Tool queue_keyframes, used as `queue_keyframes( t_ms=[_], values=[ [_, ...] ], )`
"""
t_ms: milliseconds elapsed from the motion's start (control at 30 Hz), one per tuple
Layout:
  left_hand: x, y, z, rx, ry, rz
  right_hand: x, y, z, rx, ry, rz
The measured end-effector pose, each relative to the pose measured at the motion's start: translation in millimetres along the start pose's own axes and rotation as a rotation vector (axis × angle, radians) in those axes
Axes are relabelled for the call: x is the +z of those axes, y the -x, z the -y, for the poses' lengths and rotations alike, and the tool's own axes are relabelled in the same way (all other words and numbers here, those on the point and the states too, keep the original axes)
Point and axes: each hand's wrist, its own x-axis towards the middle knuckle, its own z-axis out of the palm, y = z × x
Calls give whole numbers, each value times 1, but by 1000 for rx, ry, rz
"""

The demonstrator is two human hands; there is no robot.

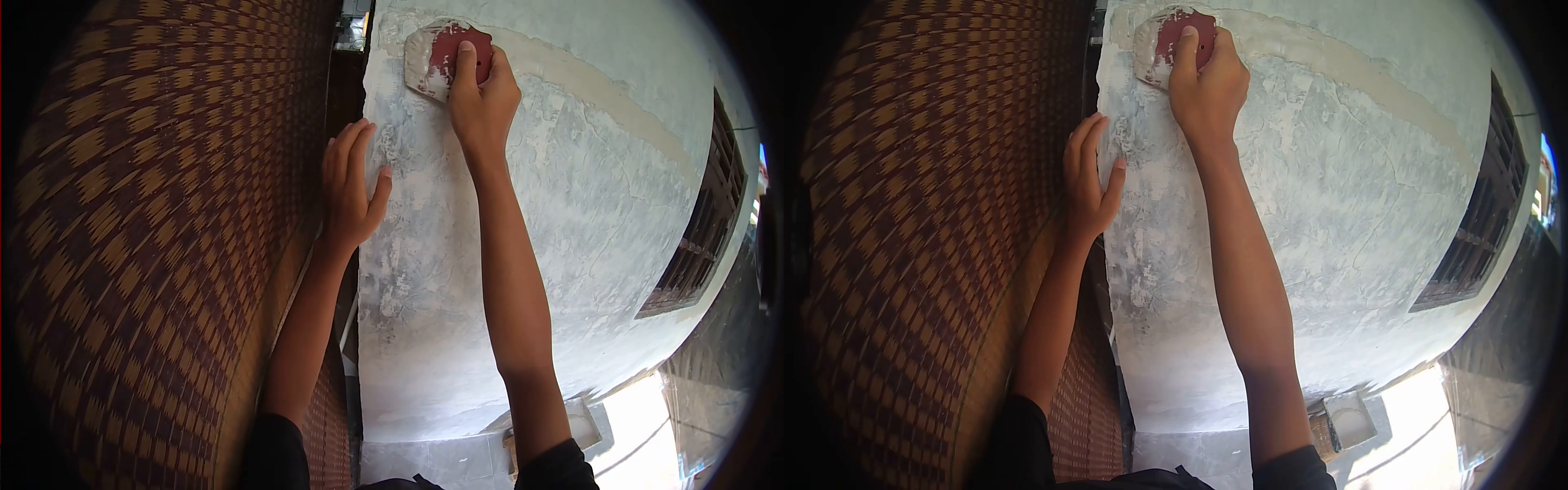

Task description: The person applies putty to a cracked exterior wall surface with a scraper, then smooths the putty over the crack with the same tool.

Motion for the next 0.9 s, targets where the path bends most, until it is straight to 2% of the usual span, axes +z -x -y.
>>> queue_keyframes(
  t_ms=[100,167,300,333,433,700,833,900],
  values=[
    [2,1,-3,-6,18,4,2,4,1,-12,103,77],
    [2,2,-3,-25,19,-3,2,3,-2,-33,61,-7],
    [1,2,-1,-8,-12,9,5,3,6,20,-34,25],
    [2,2,-1,-7,20,2,5,5,9,12,78,81],
    [1,2,-3,-6,7,4,4,1,-3,5,41,12],
    [0,1,-2,4,-1,13,-7,-2,-7,-28,28,-1],
    [1,1,-1,7,-7,7,-10,-6,-8,46,-42,-18],
    [3,0,-3,-5,5,4,-6,2,-4,-37,97,68]
  ],
)
